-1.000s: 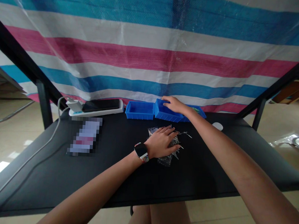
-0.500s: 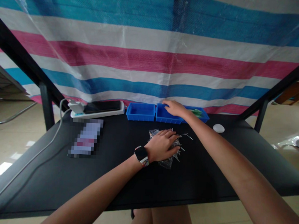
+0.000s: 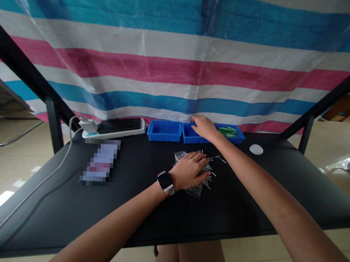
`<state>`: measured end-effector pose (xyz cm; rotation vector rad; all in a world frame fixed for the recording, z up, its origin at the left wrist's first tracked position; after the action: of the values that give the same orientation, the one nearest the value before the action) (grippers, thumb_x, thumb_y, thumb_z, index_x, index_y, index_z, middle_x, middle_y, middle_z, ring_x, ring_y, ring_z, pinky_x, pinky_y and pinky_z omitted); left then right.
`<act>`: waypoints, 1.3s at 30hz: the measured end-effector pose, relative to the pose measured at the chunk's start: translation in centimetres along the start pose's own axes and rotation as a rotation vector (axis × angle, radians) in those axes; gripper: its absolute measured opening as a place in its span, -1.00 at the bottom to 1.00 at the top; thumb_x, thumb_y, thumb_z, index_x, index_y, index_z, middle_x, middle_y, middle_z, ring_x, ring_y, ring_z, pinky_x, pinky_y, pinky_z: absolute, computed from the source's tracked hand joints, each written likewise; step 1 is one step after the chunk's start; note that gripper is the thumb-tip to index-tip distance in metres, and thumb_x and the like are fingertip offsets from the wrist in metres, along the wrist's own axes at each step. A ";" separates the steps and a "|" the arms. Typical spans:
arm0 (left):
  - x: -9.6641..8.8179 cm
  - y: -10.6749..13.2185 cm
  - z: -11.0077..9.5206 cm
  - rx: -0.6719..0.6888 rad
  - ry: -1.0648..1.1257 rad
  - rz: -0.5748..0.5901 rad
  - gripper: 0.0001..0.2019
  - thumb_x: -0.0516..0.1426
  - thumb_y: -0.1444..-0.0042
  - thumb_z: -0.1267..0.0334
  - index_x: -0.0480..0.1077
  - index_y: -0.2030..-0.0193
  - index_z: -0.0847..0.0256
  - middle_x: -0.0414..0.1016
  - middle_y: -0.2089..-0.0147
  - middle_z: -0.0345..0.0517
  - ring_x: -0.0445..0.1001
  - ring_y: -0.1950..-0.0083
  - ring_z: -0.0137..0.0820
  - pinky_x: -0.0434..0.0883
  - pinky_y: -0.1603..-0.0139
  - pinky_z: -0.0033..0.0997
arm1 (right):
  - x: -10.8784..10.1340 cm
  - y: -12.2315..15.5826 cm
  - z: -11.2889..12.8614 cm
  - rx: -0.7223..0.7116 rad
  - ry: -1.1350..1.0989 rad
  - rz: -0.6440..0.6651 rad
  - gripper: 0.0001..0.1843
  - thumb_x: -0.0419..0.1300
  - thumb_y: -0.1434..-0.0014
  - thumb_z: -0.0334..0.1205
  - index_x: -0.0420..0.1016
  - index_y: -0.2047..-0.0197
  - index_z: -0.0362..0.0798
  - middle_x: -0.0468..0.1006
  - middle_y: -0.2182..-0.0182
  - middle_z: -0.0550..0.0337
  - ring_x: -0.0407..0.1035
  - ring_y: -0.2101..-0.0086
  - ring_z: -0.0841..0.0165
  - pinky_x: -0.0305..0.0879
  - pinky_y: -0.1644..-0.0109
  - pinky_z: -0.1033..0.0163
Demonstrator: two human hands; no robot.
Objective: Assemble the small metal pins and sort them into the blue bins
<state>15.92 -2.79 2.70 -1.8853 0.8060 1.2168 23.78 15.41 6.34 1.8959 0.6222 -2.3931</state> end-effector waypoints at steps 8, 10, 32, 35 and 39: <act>-0.2 0.0 -0.1 -0.001 0.004 -0.002 -0.51 0.05 -0.47 0.00 0.39 -0.36 0.27 0.40 -0.44 0.19 0.33 -0.51 0.02 0.31 -0.51 0.04 | -4.2 5.0 2.2 -0.189 -0.172 -0.134 -0.76 0.28 -0.33 -0.16 0.58 -0.04 0.00 0.62 -0.03 -0.03 0.45 -0.12 0.03 0.37 -0.26 -0.02; -0.2 0.0 -0.1 -0.004 0.014 -0.008 -0.52 0.06 -0.46 0.00 0.40 -0.35 0.24 0.42 -0.42 0.19 0.35 -0.49 0.02 0.33 -0.49 0.06 | -3.9 6.7 2.4 -0.219 -0.168 -0.105 -0.71 0.32 -0.32 -0.14 0.60 -0.09 0.04 0.62 -0.06 0.00 0.45 -0.13 0.05 0.36 -0.28 -0.03; -0.1 0.0 -0.3 -0.004 -0.052 -0.006 -0.51 0.03 -0.48 -0.01 0.40 -0.33 0.30 0.45 -0.37 0.22 0.40 -0.45 0.01 0.33 -0.49 -0.01 | -1.4 8.3 2.4 -0.156 -0.338 -0.143 -0.67 0.17 -0.42 -0.25 0.64 -0.16 0.01 0.67 0.02 -0.02 0.57 -0.01 0.08 0.46 -0.19 -0.02; -0.1 0.0 -0.2 -0.001 -0.046 -0.011 -0.52 0.03 -0.48 -0.01 0.40 -0.34 0.27 0.44 -0.39 0.20 0.39 -0.46 0.00 0.34 -0.48 0.00 | -3.4 9.0 2.2 -0.167 -0.356 -0.250 -0.64 0.19 -0.40 -0.23 0.58 -0.21 0.03 0.65 -0.01 -0.01 0.54 -0.05 0.09 0.45 -0.22 -0.02; 0.2 0.1 0.0 0.009 -0.050 -0.014 -0.50 0.02 -0.49 0.00 0.37 -0.37 0.29 0.40 -0.44 0.18 0.33 -0.50 0.02 0.31 -0.51 0.00 | -7.2 10.8 -2.6 -0.067 -0.274 -0.491 -0.71 0.17 -0.36 -0.26 0.60 -0.09 -0.02 0.64 0.02 -0.05 0.52 -0.03 0.06 0.42 -0.22 -0.07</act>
<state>15.94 -2.89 2.49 -1.8428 0.7684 1.2446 30.87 4.67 9.54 1.4771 1.2417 -2.7931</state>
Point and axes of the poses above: each hand's wrist, its own y-axis away from the middle knuckle, its own x-axis out of the palm, z = x × y, the point moved 9 cm from there along -y, towards the middle knuckle
